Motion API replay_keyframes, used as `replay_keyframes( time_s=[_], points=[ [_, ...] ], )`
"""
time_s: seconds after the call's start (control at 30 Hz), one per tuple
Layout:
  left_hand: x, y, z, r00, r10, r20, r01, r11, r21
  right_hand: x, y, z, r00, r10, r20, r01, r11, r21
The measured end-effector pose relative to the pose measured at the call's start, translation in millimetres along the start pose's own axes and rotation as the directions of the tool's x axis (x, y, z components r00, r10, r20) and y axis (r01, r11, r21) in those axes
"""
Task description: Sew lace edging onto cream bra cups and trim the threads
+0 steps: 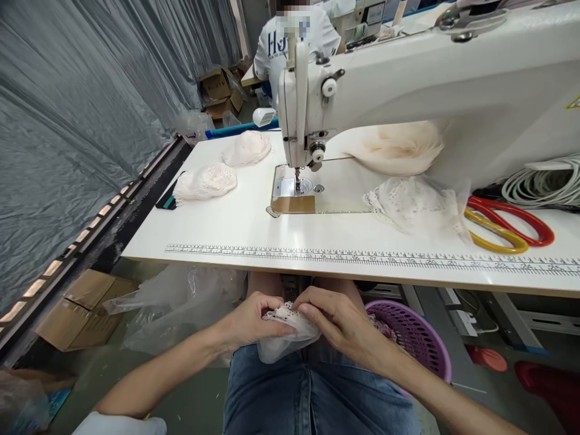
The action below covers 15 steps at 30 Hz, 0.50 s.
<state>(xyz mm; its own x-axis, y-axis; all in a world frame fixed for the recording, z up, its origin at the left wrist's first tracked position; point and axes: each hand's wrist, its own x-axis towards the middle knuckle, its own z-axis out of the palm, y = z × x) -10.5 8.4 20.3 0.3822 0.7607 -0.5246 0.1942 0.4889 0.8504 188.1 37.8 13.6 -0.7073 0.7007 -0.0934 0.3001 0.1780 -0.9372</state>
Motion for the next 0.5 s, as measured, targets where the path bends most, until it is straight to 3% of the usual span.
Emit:
replay_keyframes(
  time_s=[0.1, 0.27, 0.5],
  points=[
    [0.2, -1.8, -1.7, 1.0, 0.013, 0.013, -0.013, 1.0, -0.012, 1.3, 4.7, 0.0, 0.998, 0.063, 0.005, -0.063, 0.994, 0.086],
    [1.2, -0.7, -5.7, 0.998, -0.055, 0.015, 0.056, 0.995, -0.078, -0.1, 7.9, -0.2, 0.977, 0.097, 0.191, -0.144, 0.957, 0.253],
    [-2.0, 2.9, -10.9, 0.988, -0.147, 0.036, 0.151, 0.978, -0.145, 5.7, 11.1, 2.1, 0.955, 0.177, 0.236, -0.248, 0.915, 0.319]
  ],
)
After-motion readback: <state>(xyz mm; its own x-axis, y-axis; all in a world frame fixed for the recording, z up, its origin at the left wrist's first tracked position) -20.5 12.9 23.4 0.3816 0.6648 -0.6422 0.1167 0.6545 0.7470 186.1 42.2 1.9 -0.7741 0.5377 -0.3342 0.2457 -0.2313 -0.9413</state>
